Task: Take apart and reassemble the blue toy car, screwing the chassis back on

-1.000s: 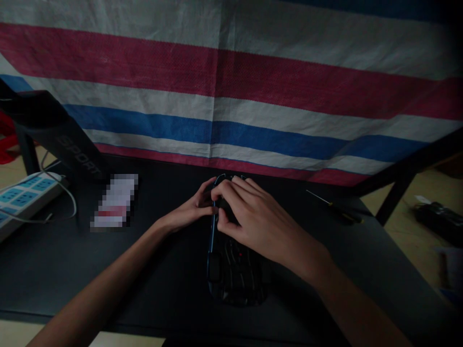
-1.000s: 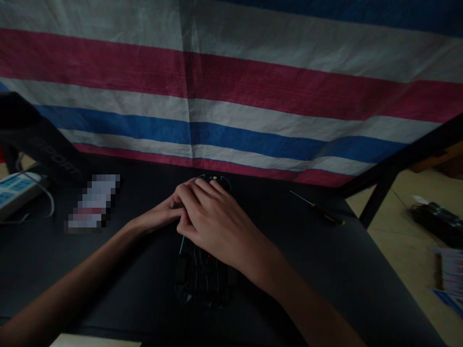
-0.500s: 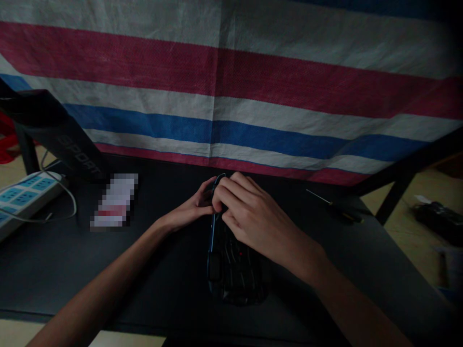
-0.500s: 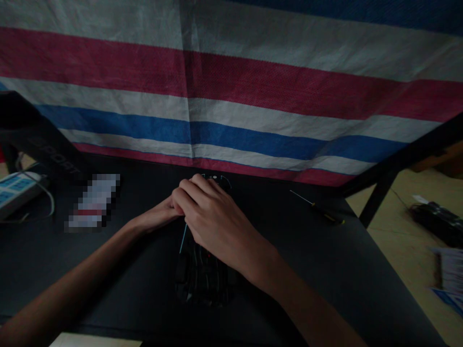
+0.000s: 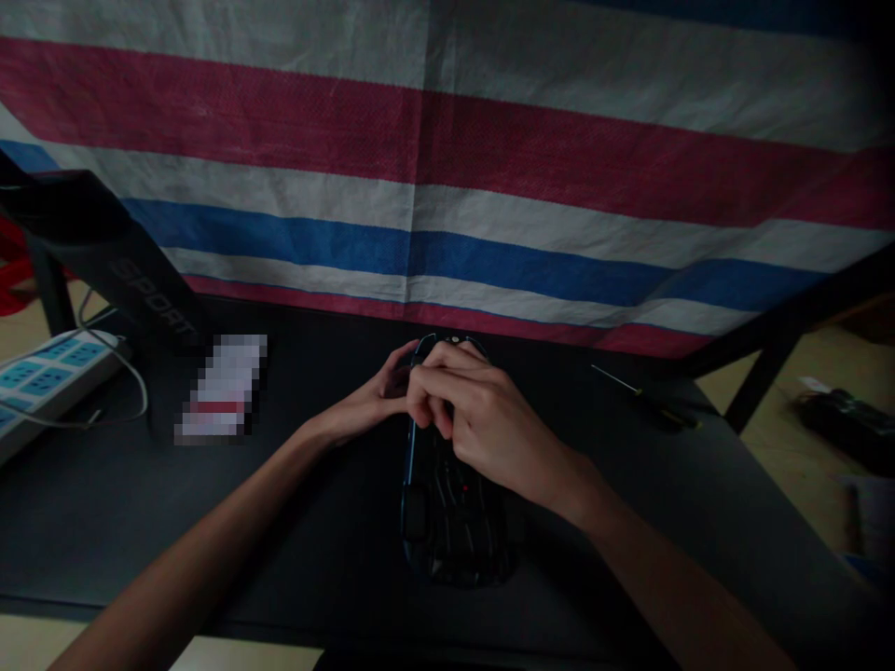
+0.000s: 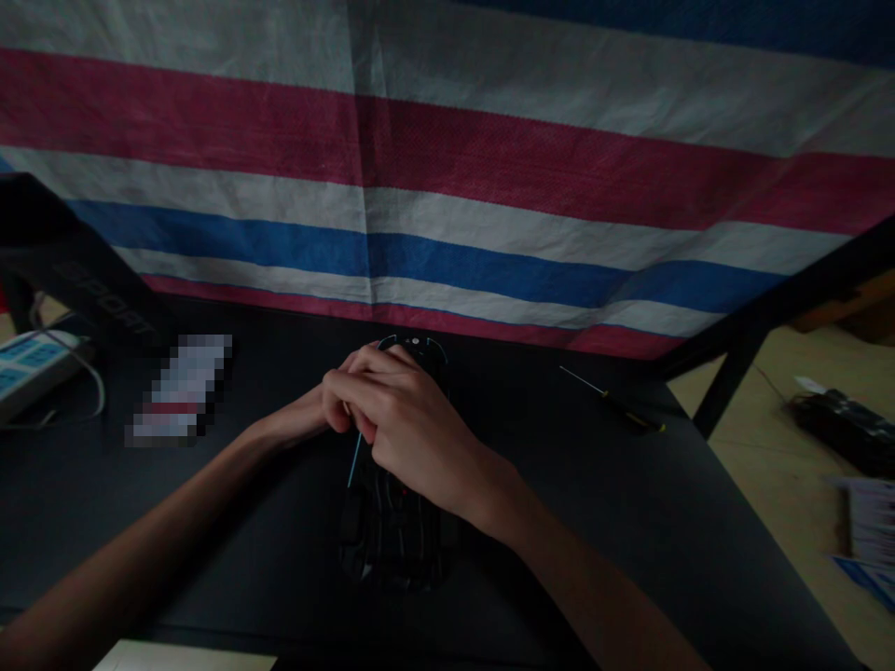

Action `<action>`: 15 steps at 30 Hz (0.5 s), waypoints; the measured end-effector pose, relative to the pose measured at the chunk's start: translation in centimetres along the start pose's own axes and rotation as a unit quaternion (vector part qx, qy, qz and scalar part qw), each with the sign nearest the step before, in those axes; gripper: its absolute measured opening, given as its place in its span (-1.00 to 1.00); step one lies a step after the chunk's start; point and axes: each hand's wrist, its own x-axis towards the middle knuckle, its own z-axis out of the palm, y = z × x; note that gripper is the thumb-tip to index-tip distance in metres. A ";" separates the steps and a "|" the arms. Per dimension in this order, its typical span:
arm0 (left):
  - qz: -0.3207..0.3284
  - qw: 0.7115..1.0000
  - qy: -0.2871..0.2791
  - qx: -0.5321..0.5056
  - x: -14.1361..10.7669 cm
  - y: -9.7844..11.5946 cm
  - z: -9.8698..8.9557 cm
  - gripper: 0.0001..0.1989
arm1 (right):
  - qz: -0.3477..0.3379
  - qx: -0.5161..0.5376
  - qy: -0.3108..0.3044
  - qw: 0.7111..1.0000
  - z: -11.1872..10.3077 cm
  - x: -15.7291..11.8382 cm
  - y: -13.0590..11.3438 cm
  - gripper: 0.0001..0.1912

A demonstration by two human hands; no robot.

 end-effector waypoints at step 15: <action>-0.065 0.997 0.026 -0.034 0.1 -0.3 0.0 0.00 | 0.156 0.232 0.075 0.957 -2.1 -1.7 3.5 -0.69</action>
